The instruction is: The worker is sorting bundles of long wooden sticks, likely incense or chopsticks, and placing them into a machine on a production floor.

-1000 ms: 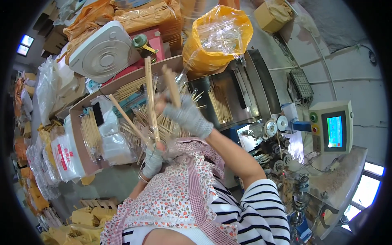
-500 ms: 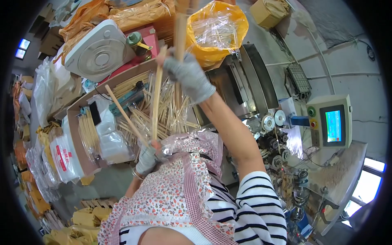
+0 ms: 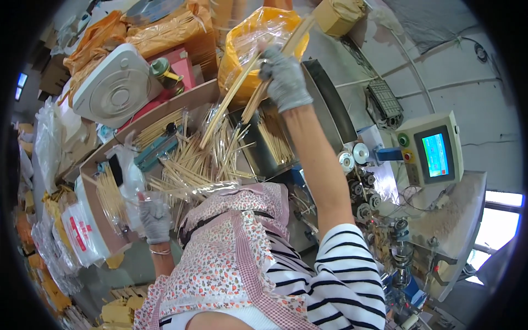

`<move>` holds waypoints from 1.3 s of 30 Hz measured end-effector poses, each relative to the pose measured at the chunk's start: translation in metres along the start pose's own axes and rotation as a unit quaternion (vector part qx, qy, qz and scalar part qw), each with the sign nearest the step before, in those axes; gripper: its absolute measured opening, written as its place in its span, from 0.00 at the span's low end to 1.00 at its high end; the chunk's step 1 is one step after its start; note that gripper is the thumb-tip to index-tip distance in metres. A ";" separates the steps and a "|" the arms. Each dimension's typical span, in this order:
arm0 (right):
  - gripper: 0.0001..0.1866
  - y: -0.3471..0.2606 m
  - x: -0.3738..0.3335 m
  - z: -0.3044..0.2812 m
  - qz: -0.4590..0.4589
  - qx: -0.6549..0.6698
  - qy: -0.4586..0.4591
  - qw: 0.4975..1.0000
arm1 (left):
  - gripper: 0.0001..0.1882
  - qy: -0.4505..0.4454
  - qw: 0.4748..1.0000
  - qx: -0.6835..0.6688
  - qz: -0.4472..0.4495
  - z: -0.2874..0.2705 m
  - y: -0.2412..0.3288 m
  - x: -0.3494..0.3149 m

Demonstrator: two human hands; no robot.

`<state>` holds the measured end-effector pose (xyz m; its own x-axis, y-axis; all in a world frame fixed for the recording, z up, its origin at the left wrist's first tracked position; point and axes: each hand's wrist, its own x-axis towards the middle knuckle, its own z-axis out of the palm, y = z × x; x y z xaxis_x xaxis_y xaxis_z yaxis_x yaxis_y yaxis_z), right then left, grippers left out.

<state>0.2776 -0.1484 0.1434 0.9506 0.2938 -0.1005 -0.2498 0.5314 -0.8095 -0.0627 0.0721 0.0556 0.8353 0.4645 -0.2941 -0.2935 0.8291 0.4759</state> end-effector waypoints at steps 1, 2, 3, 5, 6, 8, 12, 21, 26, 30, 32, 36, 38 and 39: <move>0.05 0.010 -0.004 0.003 0.012 0.012 -0.013 1.000 | 0.13 0.043 0.998 0.035 -0.020 0.006 -0.005 0.002; 0.05 0.015 -0.010 0.009 0.023 0.024 -0.025 0.999 | 0.13 0.083 0.993 0.070 -0.041 0.021 -0.011 0.006; 0.05 0.016 -0.019 0.015 0.018 0.016 -0.028 0.999 | 0.10 0.127 0.989 0.026 -0.070 0.040 -0.019 0.011; 0.07 0.021 -0.034 0.025 0.031 0.016 -0.048 0.998 | 0.10 0.079 0.987 0.103 -0.095 0.060 -0.036 0.020; 0.07 0.021 -0.039 0.029 0.029 0.018 -0.050 0.998 | 0.11 0.036 0.976 0.179 -0.120 0.067 -0.041 0.023; 0.07 0.019 -0.050 0.039 0.056 0.017 -0.050 0.997 | 0.12 0.012 0.982 0.119 -0.149 0.073 -0.049 0.032; 0.09 0.018 -0.059 0.048 0.035 -0.008 -0.056 0.998 | 0.15 -0.025 0.971 -0.029 -0.235 0.070 -0.059 0.041; 0.09 0.022 -0.061 0.049 0.035 -0.010 -0.054 0.998 | 0.13 0.126 0.947 0.290 -0.058 0.097 -0.080 0.028; 0.09 0.027 -0.058 0.056 0.004 -0.034 -0.028 0.999 | 0.12 -0.068 0.886 0.454 -0.063 0.068 -0.066 0.038; 0.06 0.028 -0.028 0.029 -0.022 -0.039 -0.003 0.999 | 0.15 -0.010 0.929 0.283 -0.239 0.088 -0.059 0.035; 0.06 0.028 -0.019 0.019 -0.005 -0.022 -0.001 1.000 | 0.15 0.031 0.951 0.197 -0.236 0.091 -0.060 0.033; 0.04 0.026 -0.017 0.008 0.013 -0.005 -0.001 1.000 | 0.17 -0.009 0.957 0.136 -0.255 0.084 -0.056 0.035; 0.04 0.029 -0.015 0.005 0.024 -0.005 0.038 0.999 | 0.16 0.008 0.957 0.152 -0.248 0.083 -0.058 0.035; 0.03 0.030 -0.015 0.004 0.031 -0.010 0.041 0.999 | 0.16 0.023 0.955 0.168 -0.241 0.082 -0.059 0.035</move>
<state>0.2549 -0.1340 0.1227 0.9454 0.2591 -0.1976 -0.3061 0.4978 -0.8115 0.0218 0.0140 0.0852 0.8122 0.0727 -0.5789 0.2935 0.8066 0.5131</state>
